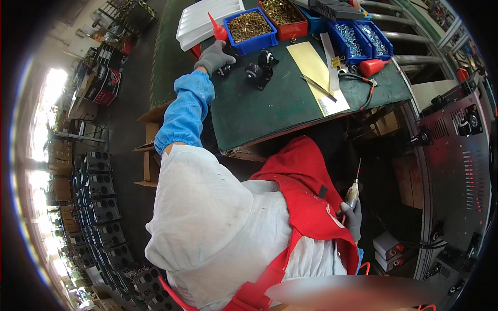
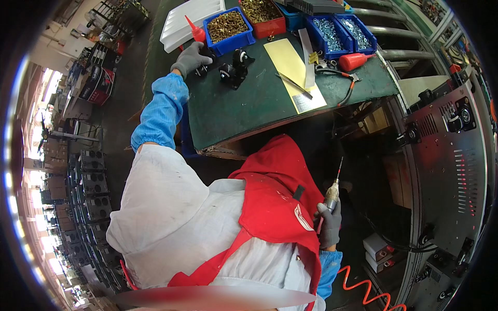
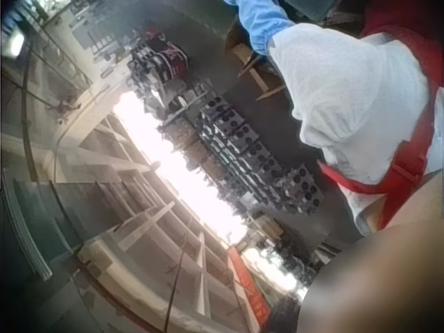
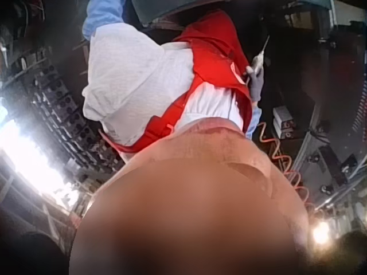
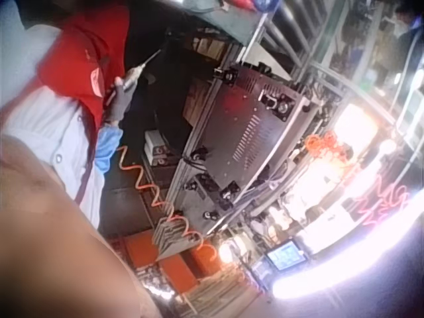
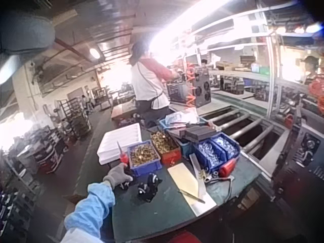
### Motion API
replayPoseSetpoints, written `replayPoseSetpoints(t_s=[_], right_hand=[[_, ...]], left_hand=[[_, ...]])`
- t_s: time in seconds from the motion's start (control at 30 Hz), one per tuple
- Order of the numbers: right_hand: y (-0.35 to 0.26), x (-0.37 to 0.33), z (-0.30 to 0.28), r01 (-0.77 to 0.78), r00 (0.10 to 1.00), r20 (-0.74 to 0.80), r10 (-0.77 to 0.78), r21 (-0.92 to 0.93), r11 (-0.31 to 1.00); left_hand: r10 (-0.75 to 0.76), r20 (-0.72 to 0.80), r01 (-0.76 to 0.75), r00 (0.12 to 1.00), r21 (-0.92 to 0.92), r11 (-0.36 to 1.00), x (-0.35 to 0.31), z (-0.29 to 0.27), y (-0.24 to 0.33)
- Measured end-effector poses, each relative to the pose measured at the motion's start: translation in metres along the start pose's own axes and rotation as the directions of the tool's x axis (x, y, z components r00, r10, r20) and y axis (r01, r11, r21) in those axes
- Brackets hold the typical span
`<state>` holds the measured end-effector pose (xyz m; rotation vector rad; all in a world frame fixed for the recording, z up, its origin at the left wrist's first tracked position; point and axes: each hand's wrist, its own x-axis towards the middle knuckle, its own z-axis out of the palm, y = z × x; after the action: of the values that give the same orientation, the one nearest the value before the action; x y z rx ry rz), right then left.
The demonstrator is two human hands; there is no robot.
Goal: The recorder is assembling an electronic device by installing screws into a metal chassis and applying lubricant to components.
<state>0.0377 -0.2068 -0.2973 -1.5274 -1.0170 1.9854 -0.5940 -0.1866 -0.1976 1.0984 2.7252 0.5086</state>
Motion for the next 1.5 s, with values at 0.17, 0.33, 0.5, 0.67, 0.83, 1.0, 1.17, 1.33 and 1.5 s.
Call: replayPoseSetpoints(t_s=[0.17,0.33,0.5,0.67,0.83,1.0,1.17,1.33,1.5], right_hand=[[0.002,-0.001,0.003,0.022,0.999,-0.026,-0.022,0.011,1.000],[0.010,-0.001,0.004,0.041,0.999,-0.026,-0.041,0.021,0.999],[0.011,-0.004,0.002,0.014,1.000,-0.025,-0.014,0.010,1.000],[0.011,-0.002,-0.002,0.019,1.000,-0.016,-0.019,-0.019,1.000],[0.007,-0.006,0.000,-0.007,1.000,-0.028,0.007,-0.006,1.000],[0.016,-0.001,-0.002,0.011,1.000,-0.016,-0.010,0.003,1.000],[0.021,-0.004,0.000,-0.003,1.000,-0.024,0.004,0.037,0.999],[0.026,-0.009,0.004,0.006,0.995,-0.101,0.000,0.062,0.998],[0.029,-0.013,0.005,-0.023,0.982,-0.182,0.045,0.121,0.992]], left_hand=[[0.148,0.185,-0.142,0.972,-0.045,0.989,0.035,0.002,-0.008],[0.066,0.340,0.007,0.938,-0.210,0.978,0.048,0.000,-0.007],[0.042,-0.049,-0.035,0.998,0.121,0.992,-0.001,-0.006,0.018],[0.422,-0.408,-0.151,0.809,0.550,0.822,-0.058,0.021,0.025],[0.396,-0.240,-0.253,0.886,0.467,0.848,-0.074,-0.004,0.055],[0.342,-0.078,-0.317,0.937,0.229,0.920,-0.046,-0.032,0.095],[0.615,-0.069,-0.615,0.785,-0.192,0.764,0.025,0.017,0.176],[0.529,0.105,-0.515,0.842,-0.136,0.847,0.119,0.105,0.194],[0.368,0.283,-0.351,0.886,-0.111,0.930,0.131,0.128,0.214]])
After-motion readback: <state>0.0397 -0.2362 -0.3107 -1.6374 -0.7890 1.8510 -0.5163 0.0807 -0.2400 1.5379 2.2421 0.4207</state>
